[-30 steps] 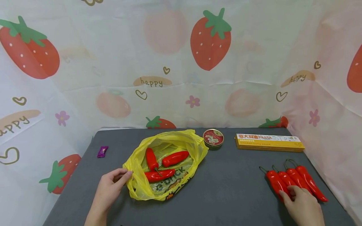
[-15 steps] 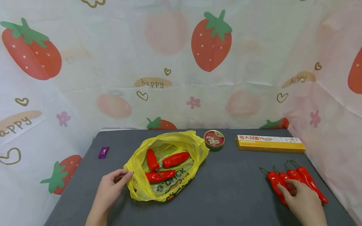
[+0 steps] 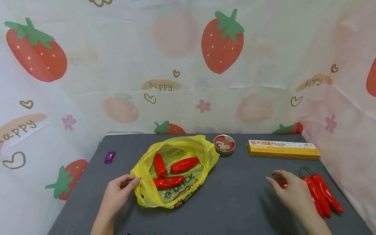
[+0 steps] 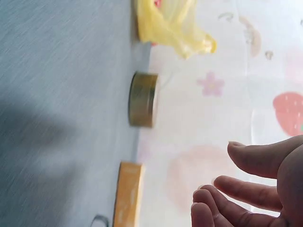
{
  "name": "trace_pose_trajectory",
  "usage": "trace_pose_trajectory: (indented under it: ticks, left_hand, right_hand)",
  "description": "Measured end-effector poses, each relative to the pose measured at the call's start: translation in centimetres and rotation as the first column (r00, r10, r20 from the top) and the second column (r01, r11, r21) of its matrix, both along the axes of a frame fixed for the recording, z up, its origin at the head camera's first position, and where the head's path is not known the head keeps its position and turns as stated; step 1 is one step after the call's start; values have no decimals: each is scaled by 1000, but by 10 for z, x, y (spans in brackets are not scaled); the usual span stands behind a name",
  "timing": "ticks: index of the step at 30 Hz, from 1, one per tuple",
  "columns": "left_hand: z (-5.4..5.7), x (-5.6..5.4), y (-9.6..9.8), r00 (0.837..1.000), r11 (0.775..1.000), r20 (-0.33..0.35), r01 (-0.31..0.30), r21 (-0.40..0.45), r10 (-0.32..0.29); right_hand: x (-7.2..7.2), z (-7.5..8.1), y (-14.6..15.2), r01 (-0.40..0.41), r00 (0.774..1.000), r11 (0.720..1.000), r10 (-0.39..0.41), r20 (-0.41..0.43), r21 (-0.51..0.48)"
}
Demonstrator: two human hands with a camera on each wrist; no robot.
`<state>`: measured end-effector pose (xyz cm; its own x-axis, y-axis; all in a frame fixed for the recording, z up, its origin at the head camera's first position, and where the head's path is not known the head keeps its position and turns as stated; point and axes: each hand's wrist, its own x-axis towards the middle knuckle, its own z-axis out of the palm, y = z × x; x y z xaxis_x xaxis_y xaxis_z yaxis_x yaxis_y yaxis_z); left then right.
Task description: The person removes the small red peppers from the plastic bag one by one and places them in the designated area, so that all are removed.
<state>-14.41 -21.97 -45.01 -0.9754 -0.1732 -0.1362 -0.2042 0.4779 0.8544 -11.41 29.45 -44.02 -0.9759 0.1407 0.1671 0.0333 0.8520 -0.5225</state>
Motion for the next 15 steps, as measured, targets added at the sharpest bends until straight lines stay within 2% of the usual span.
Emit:
trace_pose_trajectory:
  ticks: [7,15]
  left_hand:
    - [0,0,0,1000,1000,7,-3,4,3]
    - [-1,0,0,1000,1000,8,-5,11,4]
  right_hand:
    - [-14,13,-35,-75,993,997,72,-91,-28]
    - [-29,20,-67,-142,984,988,134,-117,-60]
